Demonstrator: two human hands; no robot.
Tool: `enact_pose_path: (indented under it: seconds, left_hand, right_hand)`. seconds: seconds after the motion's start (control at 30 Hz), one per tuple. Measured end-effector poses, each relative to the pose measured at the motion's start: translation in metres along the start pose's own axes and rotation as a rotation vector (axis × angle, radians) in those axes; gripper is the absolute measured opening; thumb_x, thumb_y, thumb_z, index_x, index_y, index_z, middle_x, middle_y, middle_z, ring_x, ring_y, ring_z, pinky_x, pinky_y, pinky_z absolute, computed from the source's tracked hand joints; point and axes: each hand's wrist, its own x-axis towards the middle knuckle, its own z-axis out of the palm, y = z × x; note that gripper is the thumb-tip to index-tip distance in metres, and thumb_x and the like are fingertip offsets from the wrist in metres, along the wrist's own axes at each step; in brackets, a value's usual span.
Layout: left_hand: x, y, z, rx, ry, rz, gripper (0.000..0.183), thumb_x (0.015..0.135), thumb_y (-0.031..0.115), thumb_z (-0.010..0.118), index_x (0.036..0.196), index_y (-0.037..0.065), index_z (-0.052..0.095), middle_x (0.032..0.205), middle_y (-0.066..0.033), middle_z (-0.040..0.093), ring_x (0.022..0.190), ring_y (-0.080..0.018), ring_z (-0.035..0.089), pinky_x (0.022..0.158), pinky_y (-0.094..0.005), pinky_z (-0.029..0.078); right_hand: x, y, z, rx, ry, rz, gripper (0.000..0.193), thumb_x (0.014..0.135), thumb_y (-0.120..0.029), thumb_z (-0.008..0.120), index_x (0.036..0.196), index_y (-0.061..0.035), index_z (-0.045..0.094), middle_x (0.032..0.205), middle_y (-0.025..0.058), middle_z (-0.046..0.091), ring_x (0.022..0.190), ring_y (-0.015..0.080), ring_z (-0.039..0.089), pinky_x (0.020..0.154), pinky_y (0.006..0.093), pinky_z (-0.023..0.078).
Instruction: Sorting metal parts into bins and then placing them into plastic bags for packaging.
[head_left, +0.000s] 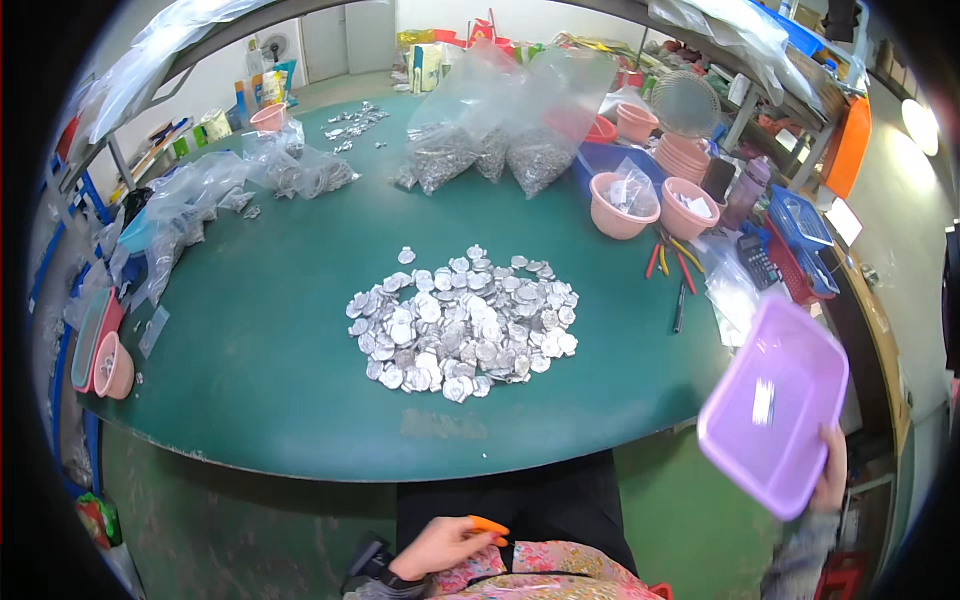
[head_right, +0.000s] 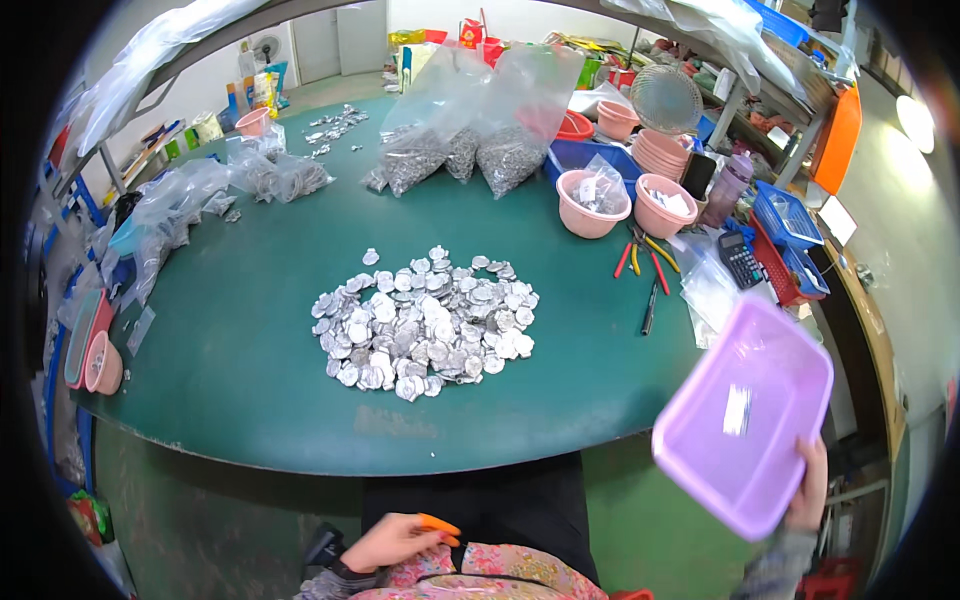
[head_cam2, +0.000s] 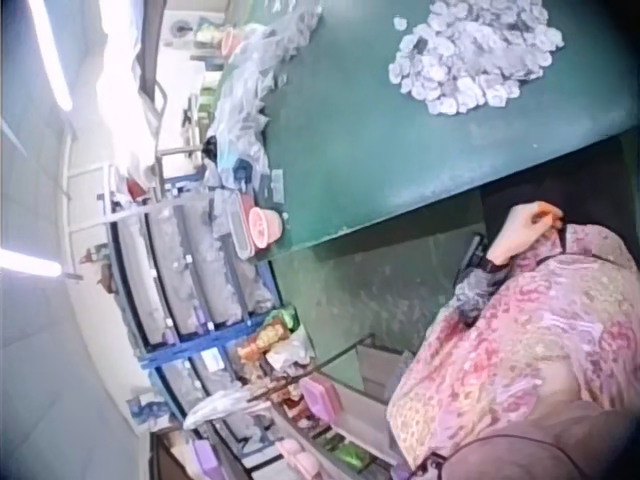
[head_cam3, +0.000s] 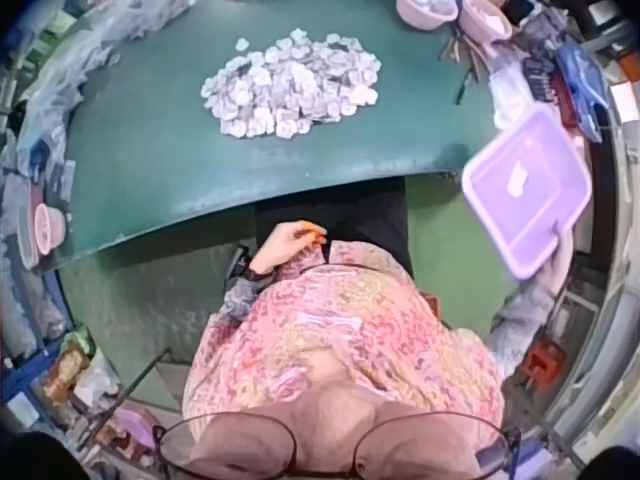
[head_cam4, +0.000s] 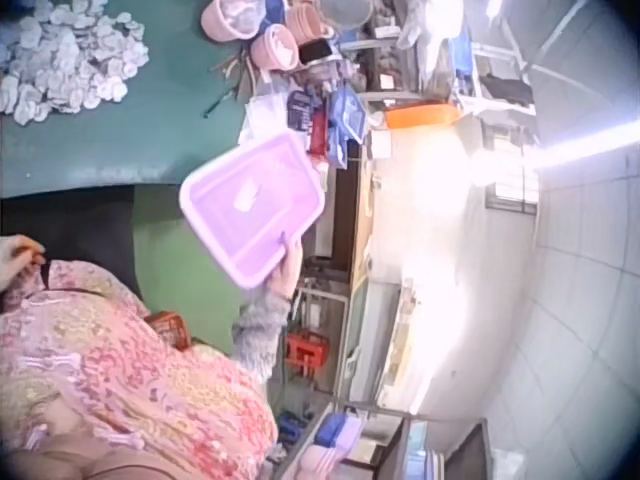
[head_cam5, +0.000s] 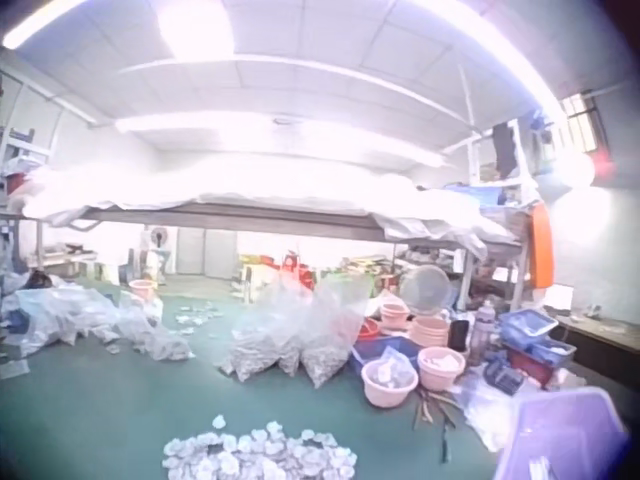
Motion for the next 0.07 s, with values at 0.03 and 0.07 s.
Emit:
enact_pose_path:
  seconds: [0.03, 0.07]
  left_hand:
    - [0.01, -0.005, 0.0, 0.116, -0.045, 0.044, 0.027, 0.092, 0.017, 0.056, 0.114, 0.001, 0.061, 0.095, -0.0089, 0.07, 0.077, -0.0089, 0.064, 0.069, -0.0218, 0.05]
    - [0.021, 0.003, 0.005, 0.164, -0.086, -0.015, 0.028, 0.091, 0.022, 0.057, 0.113, 0.005, 0.063, 0.092, -0.007, 0.071, 0.076, -0.0072, 0.065, 0.068, -0.021, 0.049]
  right_hand:
    - [-0.033, -0.001, 0.012, -0.018, -0.047, -0.017, 0.062, 0.082, -0.02, 0.057, 0.137, 0.0007, 0.036, 0.131, 0.0219, 0.048, 0.122, 0.0291, 0.049, 0.1, 0.0412, 0.043]
    - [-0.037, 0.001, 0.014, -0.016, -0.033, -0.029, 0.062, 0.082, -0.02, 0.057, 0.137, 0.0007, 0.036, 0.131, 0.0219, 0.048, 0.122, 0.0291, 0.049, 0.1, 0.0412, 0.043]
